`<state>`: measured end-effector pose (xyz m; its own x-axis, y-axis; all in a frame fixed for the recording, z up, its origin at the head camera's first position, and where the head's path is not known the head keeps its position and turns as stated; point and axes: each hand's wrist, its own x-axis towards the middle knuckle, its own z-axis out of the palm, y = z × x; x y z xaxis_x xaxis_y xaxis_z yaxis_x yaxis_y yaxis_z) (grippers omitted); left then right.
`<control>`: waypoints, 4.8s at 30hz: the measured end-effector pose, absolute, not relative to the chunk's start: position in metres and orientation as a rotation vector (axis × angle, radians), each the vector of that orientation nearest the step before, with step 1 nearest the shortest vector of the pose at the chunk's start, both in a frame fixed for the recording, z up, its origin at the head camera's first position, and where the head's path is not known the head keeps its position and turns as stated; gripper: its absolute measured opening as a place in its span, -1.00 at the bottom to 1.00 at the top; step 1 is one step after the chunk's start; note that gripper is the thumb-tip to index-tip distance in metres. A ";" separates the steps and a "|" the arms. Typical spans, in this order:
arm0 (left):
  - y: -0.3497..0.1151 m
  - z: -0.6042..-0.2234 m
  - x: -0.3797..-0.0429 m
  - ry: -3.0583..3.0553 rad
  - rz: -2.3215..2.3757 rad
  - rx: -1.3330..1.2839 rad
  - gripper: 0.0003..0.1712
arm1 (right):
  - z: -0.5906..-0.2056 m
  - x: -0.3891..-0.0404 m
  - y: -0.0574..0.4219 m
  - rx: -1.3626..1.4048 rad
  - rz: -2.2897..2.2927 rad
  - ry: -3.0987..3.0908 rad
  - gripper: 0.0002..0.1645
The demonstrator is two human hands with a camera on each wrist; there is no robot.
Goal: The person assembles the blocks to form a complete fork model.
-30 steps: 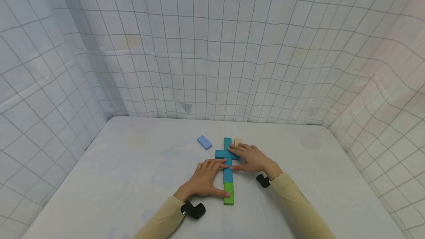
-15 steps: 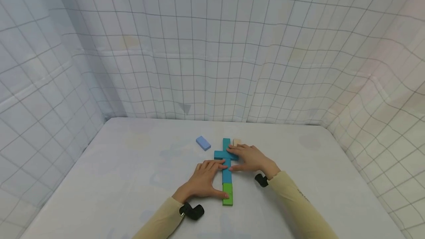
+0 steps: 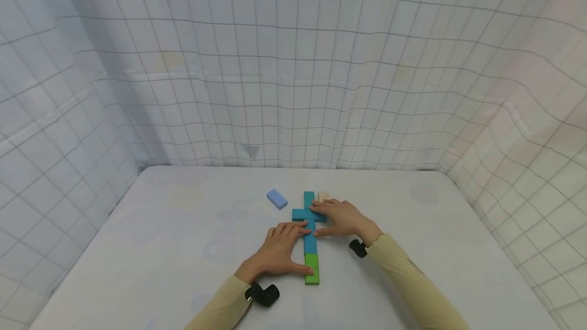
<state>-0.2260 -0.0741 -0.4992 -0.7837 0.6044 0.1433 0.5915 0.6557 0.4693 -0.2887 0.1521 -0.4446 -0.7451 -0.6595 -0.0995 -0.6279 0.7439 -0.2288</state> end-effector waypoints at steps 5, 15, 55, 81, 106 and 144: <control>-0.072 -0.494 -0.226 2.829 0.801 1.039 0.05 | -0.444 -0.289 0.153 -1.008 -0.268 2.779 -0.10; -0.066 -0.485 -0.224 2.816 0.724 0.990 0.05 | -0.441 -0.288 0.155 -0.992 -0.280 2.786 -0.12; -0.110 -0.486 -0.299 3.062 1.334 0.012 -0.17 | -0.450 -0.288 0.154 -0.979 -0.413 2.748 -0.13; -0.093 -0.496 -0.316 3.091 1.213 0.169 -0.28 | -0.455 -0.288 0.155 -0.952 -0.372 2.762 -0.10; -0.093 -0.502 -0.321 3.006 1.196 0.343 -0.39 | -0.452 -0.288 0.155 -0.974 -0.369 2.757 -0.09; -0.097 -0.499 -0.317 2.958 1.160 0.450 -0.41 | -0.452 -0.288 0.156 -1.002 -0.359 2.752 -0.10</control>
<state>-0.3173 -0.0969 -0.4988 -0.9585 0.2338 0.1631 0.2824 0.6998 0.6561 -0.2876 0.1564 -0.4520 -0.7535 -0.6506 -0.0951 -0.6044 0.7423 -0.2894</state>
